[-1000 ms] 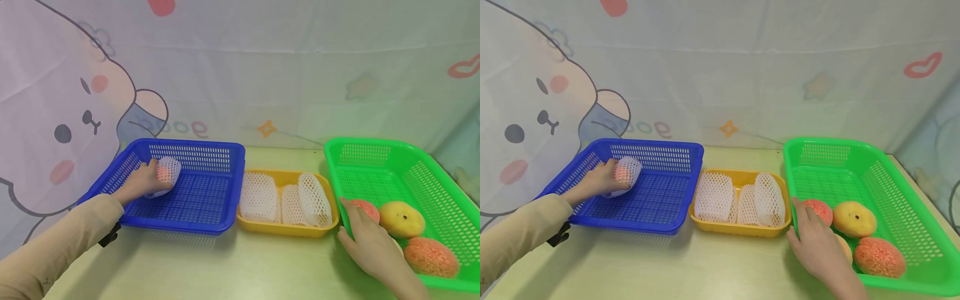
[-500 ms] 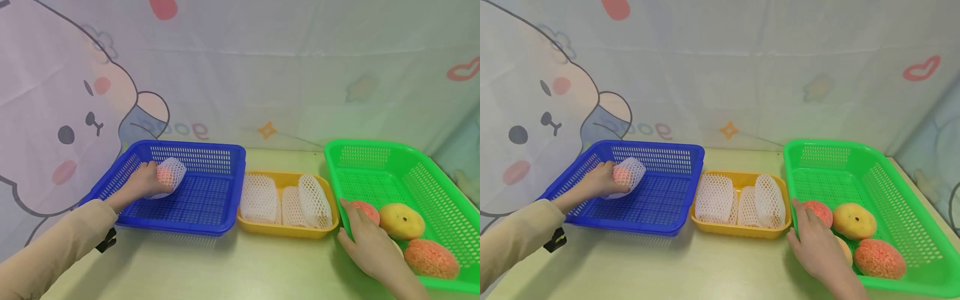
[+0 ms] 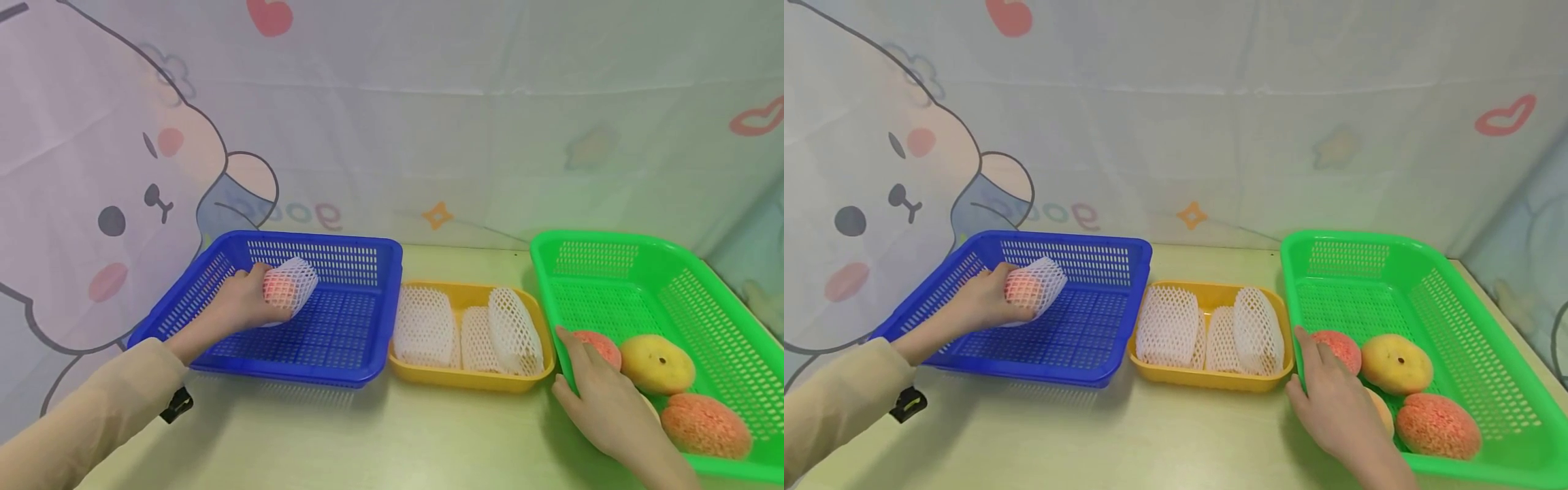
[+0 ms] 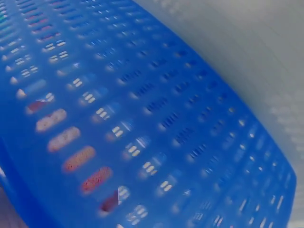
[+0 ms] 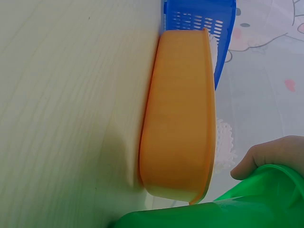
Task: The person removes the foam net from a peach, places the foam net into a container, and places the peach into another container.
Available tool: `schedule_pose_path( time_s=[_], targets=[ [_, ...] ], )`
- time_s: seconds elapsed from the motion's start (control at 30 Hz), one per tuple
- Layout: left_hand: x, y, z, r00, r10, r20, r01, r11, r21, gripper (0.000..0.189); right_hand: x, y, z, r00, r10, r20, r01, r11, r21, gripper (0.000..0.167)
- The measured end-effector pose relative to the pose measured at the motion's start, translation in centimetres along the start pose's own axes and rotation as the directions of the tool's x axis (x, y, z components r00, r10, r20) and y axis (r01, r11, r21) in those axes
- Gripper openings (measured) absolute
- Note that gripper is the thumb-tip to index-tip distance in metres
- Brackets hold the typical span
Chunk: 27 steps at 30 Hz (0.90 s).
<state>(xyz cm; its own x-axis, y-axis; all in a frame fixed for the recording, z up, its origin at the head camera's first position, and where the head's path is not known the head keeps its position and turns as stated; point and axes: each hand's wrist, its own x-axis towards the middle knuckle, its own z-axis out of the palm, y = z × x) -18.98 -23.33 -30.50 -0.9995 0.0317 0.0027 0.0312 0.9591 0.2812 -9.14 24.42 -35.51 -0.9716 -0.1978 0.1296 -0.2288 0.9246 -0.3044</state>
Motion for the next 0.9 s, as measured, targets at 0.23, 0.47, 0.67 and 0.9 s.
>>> schedule_pose_path(
  time_s=[0.23, 0.47, 0.67, 0.9],
  targets=[
    [-0.6, 0.7, 0.0, 0.999, 0.047, -0.021, -0.048, 0.998, -0.033, 0.090, 0.0, 0.0, 0.0, 1.000, -0.002, -0.002, 0.002, 1.000, -0.001, 0.063],
    [-1.4, 1.3, 0.0, 0.997, 0.069, -0.020, -0.070, 0.997, -0.034, 0.090, 0.0, 0.1, 0.0, 1.000, -0.006, -0.003, 0.006, 1.000, 0.001, 0.063],
    [-2.0, 2.2, -0.2, 0.998, 0.060, 0.011, -0.059, 0.997, -0.053, 0.092, 0.0, 0.1, 0.0, 1.000, -0.007, -0.006, 0.007, 1.000, 0.001, 0.063],
    [-2.6, 3.0, -0.3, 0.997, 0.075, -0.014, -0.075, 0.994, -0.077, 0.090, 0.0, 0.1, 0.1, 1.000, -0.012, -0.016, 0.012, 1.000, 0.000, 0.063]
  ],
)
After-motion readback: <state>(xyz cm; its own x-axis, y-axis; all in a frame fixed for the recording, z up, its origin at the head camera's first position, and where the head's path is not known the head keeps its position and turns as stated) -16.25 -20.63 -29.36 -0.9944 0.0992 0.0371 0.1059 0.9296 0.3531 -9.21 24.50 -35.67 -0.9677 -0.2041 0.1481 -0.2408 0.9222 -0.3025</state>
